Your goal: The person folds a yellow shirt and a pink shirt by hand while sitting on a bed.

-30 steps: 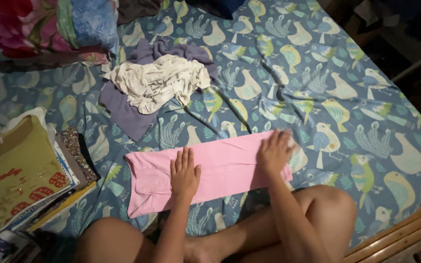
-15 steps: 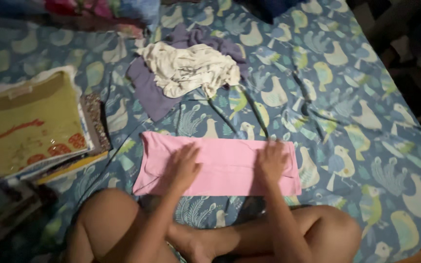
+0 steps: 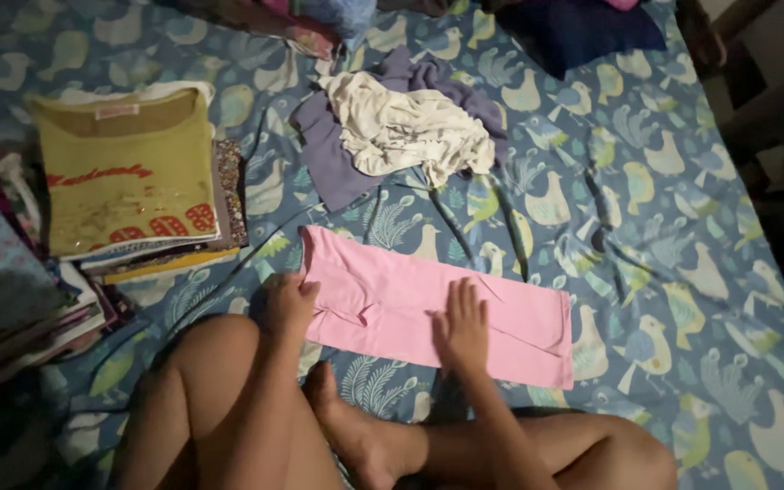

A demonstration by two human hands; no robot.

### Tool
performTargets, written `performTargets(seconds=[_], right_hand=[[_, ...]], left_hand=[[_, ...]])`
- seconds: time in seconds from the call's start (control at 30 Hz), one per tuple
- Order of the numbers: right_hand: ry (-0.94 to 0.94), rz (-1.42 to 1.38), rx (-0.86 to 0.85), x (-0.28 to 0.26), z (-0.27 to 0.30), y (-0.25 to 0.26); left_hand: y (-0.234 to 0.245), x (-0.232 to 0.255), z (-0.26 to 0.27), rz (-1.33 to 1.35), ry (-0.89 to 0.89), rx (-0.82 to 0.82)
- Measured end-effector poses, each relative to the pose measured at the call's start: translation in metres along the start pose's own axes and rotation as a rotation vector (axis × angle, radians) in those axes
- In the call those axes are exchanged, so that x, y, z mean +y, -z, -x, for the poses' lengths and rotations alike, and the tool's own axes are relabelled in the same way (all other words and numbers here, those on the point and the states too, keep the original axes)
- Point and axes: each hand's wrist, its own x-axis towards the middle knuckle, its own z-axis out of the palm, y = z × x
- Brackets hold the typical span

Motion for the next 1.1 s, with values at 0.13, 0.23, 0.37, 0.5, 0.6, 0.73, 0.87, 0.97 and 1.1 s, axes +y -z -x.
performTargets(seconds=[0.13,0.23,0.37,0.5,0.6,0.73,0.87,0.97,1.1], right_hand=[[0.071,-0.119,-0.001,-0.026,0.017,0.001],[0.089,-0.214,0.005,-0.027,0.019,-0.008],[-0.014,-0.426,0.061,-0.036,0.009,-0.021],[0.018,-0.579,0.115,-0.086,-0.009,-0.025],[-0.120,-0.973,-0.004,-0.133,-0.030,-0.013],[0.333,-0.491,0.120,-0.183,-0.047,0.006],[0.300,-0.445,0.206,-0.205,-0.054,-0.009],[0.138,-0.532,0.116,-0.203,-0.050,-0.029],[0.218,-0.346,0.121,-0.189,-0.050,-0.047]], left_hand=[[0.005,0.019,0.005,-0.099,-0.083,0.100],[-0.001,0.012,0.003,-0.008,0.056,-0.017],[-0.012,-0.005,0.000,0.167,0.112,0.015],[-0.012,-0.005,-0.004,0.210,0.176,0.071],[-0.006,-0.002,-0.004,0.393,0.174,0.053],[-0.002,-0.006,-0.003,0.438,0.303,-0.183],[0.007,0.003,-0.007,0.345,0.262,-0.229],[0.023,0.023,-0.015,0.539,0.456,-0.273],[0.037,0.041,-0.037,0.277,0.083,0.010]])
